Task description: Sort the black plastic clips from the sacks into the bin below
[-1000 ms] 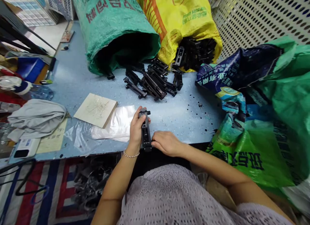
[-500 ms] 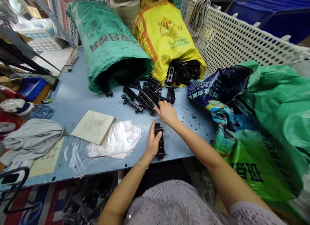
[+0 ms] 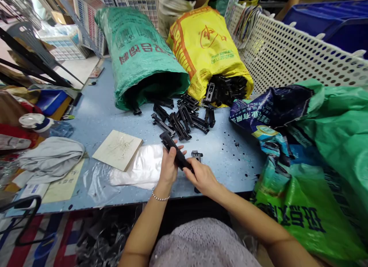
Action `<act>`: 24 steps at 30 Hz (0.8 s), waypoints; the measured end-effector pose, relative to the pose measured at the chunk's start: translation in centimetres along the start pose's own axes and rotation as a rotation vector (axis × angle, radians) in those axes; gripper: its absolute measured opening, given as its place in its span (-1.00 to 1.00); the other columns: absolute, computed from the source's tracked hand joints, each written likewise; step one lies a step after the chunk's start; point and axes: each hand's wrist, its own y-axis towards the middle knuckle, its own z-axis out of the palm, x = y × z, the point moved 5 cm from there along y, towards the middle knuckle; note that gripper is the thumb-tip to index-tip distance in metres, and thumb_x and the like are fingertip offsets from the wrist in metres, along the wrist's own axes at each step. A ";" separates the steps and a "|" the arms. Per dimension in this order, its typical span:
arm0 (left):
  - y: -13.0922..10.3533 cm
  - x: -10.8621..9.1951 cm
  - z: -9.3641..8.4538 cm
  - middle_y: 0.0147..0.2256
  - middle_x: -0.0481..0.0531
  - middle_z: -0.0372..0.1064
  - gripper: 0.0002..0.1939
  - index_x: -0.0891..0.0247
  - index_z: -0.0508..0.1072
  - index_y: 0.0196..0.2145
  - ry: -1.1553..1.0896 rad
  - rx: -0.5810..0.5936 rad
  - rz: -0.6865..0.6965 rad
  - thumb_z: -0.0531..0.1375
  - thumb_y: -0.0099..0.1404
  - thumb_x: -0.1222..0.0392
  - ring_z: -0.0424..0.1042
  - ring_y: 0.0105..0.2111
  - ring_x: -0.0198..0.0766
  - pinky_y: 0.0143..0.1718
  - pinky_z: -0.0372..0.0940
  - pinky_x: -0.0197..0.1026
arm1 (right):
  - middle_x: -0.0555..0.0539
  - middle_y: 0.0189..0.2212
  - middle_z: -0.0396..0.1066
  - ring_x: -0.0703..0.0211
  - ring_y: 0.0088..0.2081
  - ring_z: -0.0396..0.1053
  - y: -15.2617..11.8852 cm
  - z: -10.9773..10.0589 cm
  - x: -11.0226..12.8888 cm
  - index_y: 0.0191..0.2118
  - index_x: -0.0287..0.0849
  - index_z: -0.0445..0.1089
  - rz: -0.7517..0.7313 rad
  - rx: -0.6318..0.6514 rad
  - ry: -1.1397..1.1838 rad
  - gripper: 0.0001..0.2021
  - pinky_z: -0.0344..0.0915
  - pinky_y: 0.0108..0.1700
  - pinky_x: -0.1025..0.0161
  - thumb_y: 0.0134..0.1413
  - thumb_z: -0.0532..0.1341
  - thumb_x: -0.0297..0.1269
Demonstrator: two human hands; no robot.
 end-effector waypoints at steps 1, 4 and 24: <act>-0.6 -0.1 -0.1 -0.12 0.01 0.43 -0.62 0.14 0.34 -0.08 -0.012 -0.018 -0.015 0.24 0.26 -0.11 0.50 -0.26 -0.30 -0.22 0.43 -0.20 | -0.12 -0.26 0.46 0.10 -0.31 0.41 -0.2 -0.2 0.8 -0.08 -0.14 0.30 -0.046 0.029 -0.076 -0.67 0.25 -0.29 0.21 0.35 0.00 0.00; -2.4 0.2 -0.4 -0.33 -0.06 0.38 -0.65 0.21 0.34 -0.18 -0.070 0.031 -0.150 0.17 0.27 -0.13 0.39 -0.52 -0.39 -0.52 0.33 -0.30 | -0.14 -0.23 0.47 0.08 -0.23 0.40 1.1 -2.1 2.0 -0.13 -0.14 0.36 -0.171 0.031 -0.224 -0.61 0.25 -0.22 0.20 0.39 -0.08 0.00; -3.9 0.4 -1.6 -0.41 -0.09 0.36 -0.62 0.18 0.29 -0.17 0.267 0.036 -0.082 0.29 0.20 -0.06 0.42 -0.48 -0.36 -0.46 0.33 -0.30 | 0.06 -0.58 0.22 0.29 -0.56 0.18 4.4 0.5 -0.1 -0.31 -0.16 0.24 -0.039 0.258 0.306 -0.44 0.15 -0.48 0.31 0.40 -0.33 0.06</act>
